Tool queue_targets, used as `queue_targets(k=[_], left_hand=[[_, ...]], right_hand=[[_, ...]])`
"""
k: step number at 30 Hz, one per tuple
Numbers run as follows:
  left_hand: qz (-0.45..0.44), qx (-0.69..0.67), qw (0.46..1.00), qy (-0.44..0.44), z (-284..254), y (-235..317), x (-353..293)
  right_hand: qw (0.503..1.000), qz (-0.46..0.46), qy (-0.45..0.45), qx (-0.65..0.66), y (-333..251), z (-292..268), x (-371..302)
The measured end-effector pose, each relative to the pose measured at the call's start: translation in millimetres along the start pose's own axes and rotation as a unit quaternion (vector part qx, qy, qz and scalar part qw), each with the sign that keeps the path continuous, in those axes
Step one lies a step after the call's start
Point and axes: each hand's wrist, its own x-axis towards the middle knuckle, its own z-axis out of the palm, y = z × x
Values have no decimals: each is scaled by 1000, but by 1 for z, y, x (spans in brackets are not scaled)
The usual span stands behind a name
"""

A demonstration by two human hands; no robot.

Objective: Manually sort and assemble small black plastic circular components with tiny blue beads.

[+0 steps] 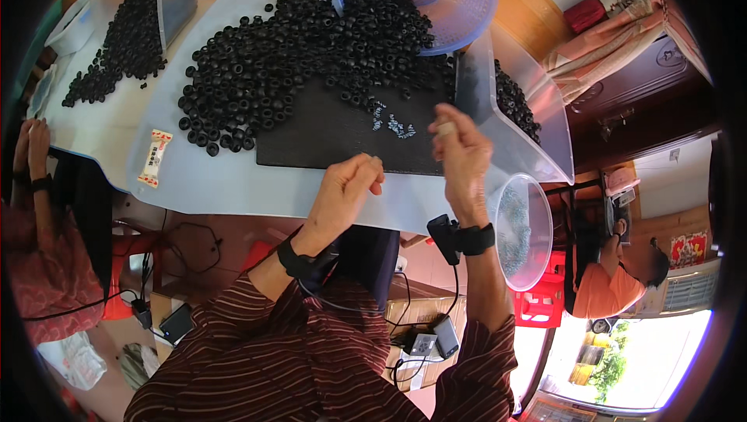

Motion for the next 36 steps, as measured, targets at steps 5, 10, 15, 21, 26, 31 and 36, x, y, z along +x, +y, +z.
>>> queue_targets(k=[5, 10, 15, 21, 26, 31, 36], left_hand=[[0, 45, 998, -39, -3, 3, -5], [7, 67, 997, -45, -1, 10, -7], [37, 44, 998, -12, 0, 5, -5], [16, 68, 996, -52, -4, 2, -5], [-20, 16, 998, -54, -3, 7, -6], [-3, -41, 999, -19, -3, 1, -3], [-19, -87, 996, 16, -5, 2, 0]], right_hand=[[951, -152, -83, -258, 19, 23, 20], [913, -230, -162, -294, 9, 49, 45], [857, -324, -209, -341, 18, 76, 53], [870, -248, -224, -361, 21, 71, 38], [873, -285, -197, -343, 12, 61, 27], [929, -208, -152, -267, -6, 52, 1], [951, -152, -157, -218, -18, 41, -26]])
